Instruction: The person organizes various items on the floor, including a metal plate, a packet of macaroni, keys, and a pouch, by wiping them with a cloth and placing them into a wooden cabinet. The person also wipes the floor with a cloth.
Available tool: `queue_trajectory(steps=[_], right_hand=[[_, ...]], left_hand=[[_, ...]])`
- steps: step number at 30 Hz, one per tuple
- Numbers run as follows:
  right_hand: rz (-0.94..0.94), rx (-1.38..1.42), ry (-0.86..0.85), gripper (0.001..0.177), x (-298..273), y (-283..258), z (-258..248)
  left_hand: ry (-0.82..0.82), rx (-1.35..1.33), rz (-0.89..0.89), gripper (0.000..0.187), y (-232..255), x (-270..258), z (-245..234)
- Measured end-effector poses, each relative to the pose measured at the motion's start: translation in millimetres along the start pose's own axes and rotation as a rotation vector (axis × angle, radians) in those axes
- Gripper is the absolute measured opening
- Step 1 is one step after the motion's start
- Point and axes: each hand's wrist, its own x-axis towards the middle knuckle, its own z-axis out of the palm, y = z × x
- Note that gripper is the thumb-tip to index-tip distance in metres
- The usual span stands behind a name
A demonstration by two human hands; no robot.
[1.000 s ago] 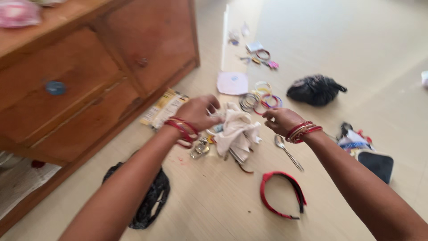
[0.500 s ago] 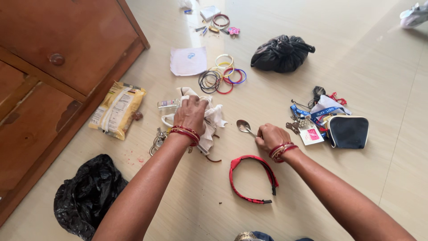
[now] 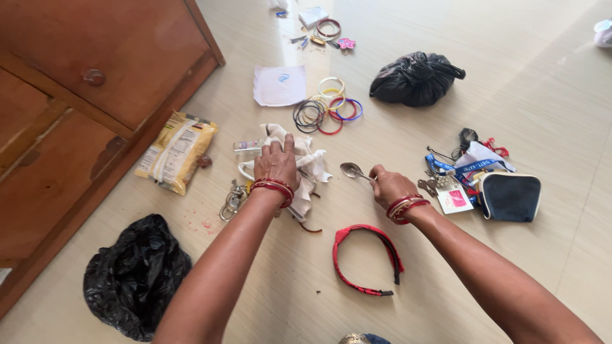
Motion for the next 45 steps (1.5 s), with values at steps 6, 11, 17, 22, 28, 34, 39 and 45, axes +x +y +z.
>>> queue_trajectory(steps=[6, 11, 17, 22, 28, 34, 39, 45], right_hand=[[-0.013, 0.691, -0.061, 0.024, 6, -24, -15], [-0.193, 1.108, -0.142, 0.021, 1, -53, -28], [-0.278, 1.227, -0.071, 0.021, -3, -78, -57], [-0.465, 1.113, 0.091, 0.022, -13, -88, -68], [-0.469, 0.795, 0.254, 0.019, -13, -65, -72], [-0.183, 1.43, 0.18, 0.014, 26, -35, -90], [-0.266, 1.857, 0.04, 0.012, 39, -41, -85], [-0.067, 1.823, 0.015, 0.011, 35, -35, -77]], left_hand=[[0.099, -0.236, 0.097, 0.024, -7, 8, -7], [0.166, -0.802, 0.151, 0.059, 20, 11, -21], [0.351, -1.239, 0.14, 0.046, 35, 15, -58], [0.421, -0.855, 0.075, 0.033, 32, 8, -86], [0.517, -0.924, -0.252, 0.033, 34, 9, -85], [0.233, -1.362, -0.068, 0.041, 17, 34, -54], [-0.115, -1.365, 0.322, 0.035, 91, 26, -8], [0.11, -0.963, 0.132, 0.034, 126, 12, -12]])
